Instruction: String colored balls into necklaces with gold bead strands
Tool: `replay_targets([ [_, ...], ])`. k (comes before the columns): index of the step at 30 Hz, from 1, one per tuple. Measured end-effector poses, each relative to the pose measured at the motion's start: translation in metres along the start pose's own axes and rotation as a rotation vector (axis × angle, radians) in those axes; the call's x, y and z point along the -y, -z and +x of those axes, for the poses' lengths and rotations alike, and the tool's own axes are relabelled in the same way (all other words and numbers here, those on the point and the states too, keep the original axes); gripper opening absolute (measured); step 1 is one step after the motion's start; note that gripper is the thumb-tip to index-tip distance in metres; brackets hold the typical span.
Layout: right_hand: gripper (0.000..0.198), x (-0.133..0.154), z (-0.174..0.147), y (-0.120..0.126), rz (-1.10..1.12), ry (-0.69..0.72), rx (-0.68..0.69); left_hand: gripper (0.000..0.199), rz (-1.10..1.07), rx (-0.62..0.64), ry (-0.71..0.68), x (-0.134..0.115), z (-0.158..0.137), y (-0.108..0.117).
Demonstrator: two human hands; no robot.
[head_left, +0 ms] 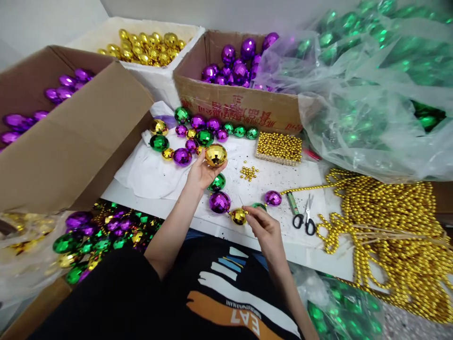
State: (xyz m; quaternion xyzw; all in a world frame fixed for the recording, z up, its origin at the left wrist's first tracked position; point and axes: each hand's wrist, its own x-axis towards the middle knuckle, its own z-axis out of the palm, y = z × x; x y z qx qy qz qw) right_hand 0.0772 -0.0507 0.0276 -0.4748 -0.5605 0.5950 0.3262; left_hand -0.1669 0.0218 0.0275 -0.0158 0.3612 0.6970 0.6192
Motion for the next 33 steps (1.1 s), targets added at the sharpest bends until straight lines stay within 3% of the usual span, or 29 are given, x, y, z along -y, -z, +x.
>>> replay_targets([
  [8,0.026,0.0,-0.001,-0.007,-0.032,0.043,0.072,0.032,0.009,-0.044,-0.066,0.003,-0.007,-0.002],
  [20,0.029,-0.003,-0.002,-0.011,-0.001,0.025,0.06,0.03,0.058,-0.038,-0.097,0.008,-0.015,-0.005],
  [33,0.028,-0.008,0.006,-0.015,0.078,0.016,-0.052,0.017,-0.031,0.187,-0.055,0.036,-0.034,-0.008],
])
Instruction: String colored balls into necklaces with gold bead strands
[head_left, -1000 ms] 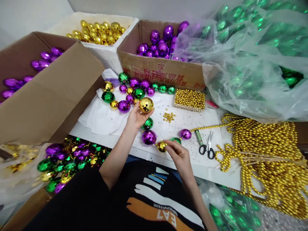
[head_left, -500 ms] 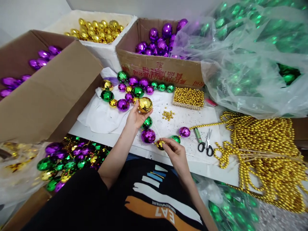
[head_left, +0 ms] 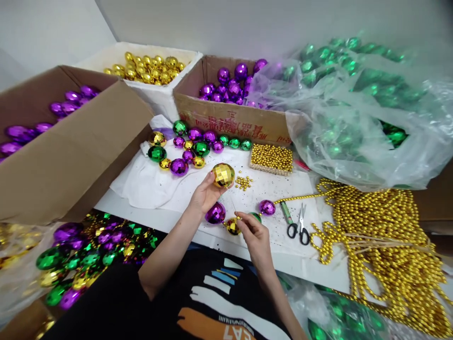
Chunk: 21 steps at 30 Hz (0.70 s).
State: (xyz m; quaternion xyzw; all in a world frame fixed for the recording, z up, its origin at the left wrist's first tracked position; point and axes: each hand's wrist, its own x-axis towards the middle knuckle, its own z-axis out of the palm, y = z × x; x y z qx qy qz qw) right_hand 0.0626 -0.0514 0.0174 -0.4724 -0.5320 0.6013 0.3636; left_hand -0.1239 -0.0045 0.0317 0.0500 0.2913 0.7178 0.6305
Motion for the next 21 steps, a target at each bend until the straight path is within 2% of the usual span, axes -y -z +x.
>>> replay_targets([
  [13,0.029,-0.006,0.001,0.002,-0.038,0.029,-0.023,0.035,-0.022,0.126,-0.016,0.009,-0.008,0.006],
  [21,0.028,-0.018,0.007,0.004,-0.061,0.03,-0.041,0.056,0.171,0.294,0.009,-0.003,-0.009,0.009],
])
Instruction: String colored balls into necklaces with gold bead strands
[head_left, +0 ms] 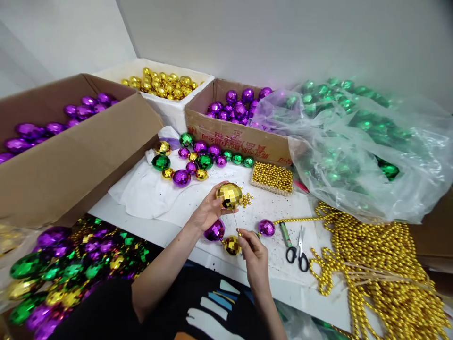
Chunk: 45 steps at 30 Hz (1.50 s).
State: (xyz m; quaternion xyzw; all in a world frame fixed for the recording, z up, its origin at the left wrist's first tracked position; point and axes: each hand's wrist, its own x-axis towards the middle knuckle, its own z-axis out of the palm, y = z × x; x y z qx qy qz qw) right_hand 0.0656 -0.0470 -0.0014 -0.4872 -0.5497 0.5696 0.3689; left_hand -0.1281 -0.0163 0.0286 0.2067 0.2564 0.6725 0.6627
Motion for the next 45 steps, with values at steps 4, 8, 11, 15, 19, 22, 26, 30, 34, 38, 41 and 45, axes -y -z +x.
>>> replay_targets([
  [4,0.031,0.0,0.002,-0.006,0.058,-0.048,0.029,0.056,0.09,-0.008,0.012,-0.006,-0.001,0.001],
  [8,0.028,0.008,0.005,-0.012,0.095,-0.06,0.054,0.057,0.129,-0.078,-0.011,-0.01,-0.001,-0.001],
  [11,0.024,0.015,0.008,-0.014,0.038,0.013,0.055,0.055,0.085,-0.177,-0.083,-0.012,0.001,0.0],
  [15,0.022,0.02,0.012,-0.014,-0.083,0.143,-0.043,0.048,0.028,-0.313,-0.152,-0.014,0.007,0.002],
  [19,0.016,0.027,0.017,-0.013,-0.132,0.261,-0.204,0.04,-0.036,-0.375,-0.13,-0.013,0.012,-0.001],
  [22,0.009,0.041,0.024,-0.013,-0.176,0.475,-0.377,0.033,-0.099,-0.421,-0.022,-0.009,0.014,-0.008],
  [26,0.007,0.066,0.036,-0.012,-0.248,0.752,-0.508,0.036,-0.13,-0.401,0.192,0.0,0.018,-0.02],
  [30,0.013,0.085,0.043,-0.01,-0.33,0.879,-0.386,0.043,-0.16,-0.329,0.294,0.009,0.023,-0.031],
  [34,0.015,0.091,0.038,-0.007,-0.339,0.907,-0.44,0.048,-0.17,-0.342,0.322,0.011,0.028,-0.036],
  [38,0.018,0.091,0.031,-0.004,-0.394,0.936,-0.467,0.056,-0.17,-0.366,0.332,0.009,0.03,-0.035],
  [41,0.024,0.092,0.029,-0.005,-0.442,0.99,-0.481,0.058,-0.187,-0.347,0.329,0.009,0.03,-0.033],
  [45,0.03,0.096,0.03,-0.009,-0.514,1.058,-0.475,0.06,-0.192,-0.33,0.339,0.011,0.029,-0.029],
])
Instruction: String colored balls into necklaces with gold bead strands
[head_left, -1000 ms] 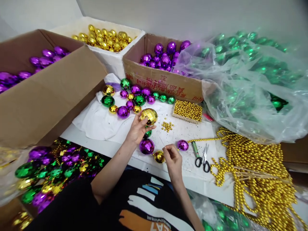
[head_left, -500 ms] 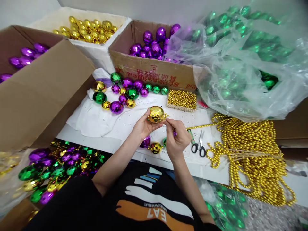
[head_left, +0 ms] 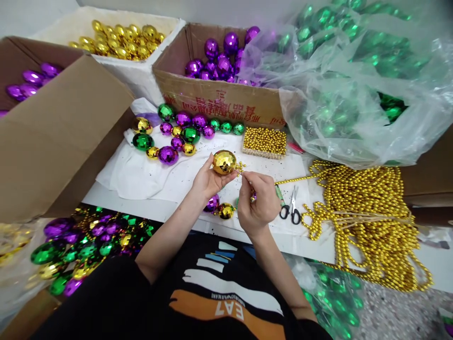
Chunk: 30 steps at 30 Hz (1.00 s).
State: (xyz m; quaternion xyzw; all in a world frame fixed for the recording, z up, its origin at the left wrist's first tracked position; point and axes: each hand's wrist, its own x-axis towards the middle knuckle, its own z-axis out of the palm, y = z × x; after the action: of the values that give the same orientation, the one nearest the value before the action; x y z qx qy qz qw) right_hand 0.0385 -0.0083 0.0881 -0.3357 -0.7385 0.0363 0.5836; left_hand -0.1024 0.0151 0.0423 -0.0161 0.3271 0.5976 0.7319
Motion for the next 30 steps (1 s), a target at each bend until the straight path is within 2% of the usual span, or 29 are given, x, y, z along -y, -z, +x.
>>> replay_targets([
  [11,0.02,0.001,0.002,-0.015,-0.09,0.076,0.066,0.056,-0.047,-0.009,0.023,-0.004,-0.005,0.0],
  [17,0.025,-0.005,-0.001,-0.024,-0.062,0.096,0.062,0.055,-0.072,-0.01,0.021,-0.004,-0.006,-0.002],
  [30,0.023,-0.014,-0.006,-0.03,-0.02,0.027,0.048,0.055,-0.068,0.007,0.012,-0.004,-0.007,0.001],
])
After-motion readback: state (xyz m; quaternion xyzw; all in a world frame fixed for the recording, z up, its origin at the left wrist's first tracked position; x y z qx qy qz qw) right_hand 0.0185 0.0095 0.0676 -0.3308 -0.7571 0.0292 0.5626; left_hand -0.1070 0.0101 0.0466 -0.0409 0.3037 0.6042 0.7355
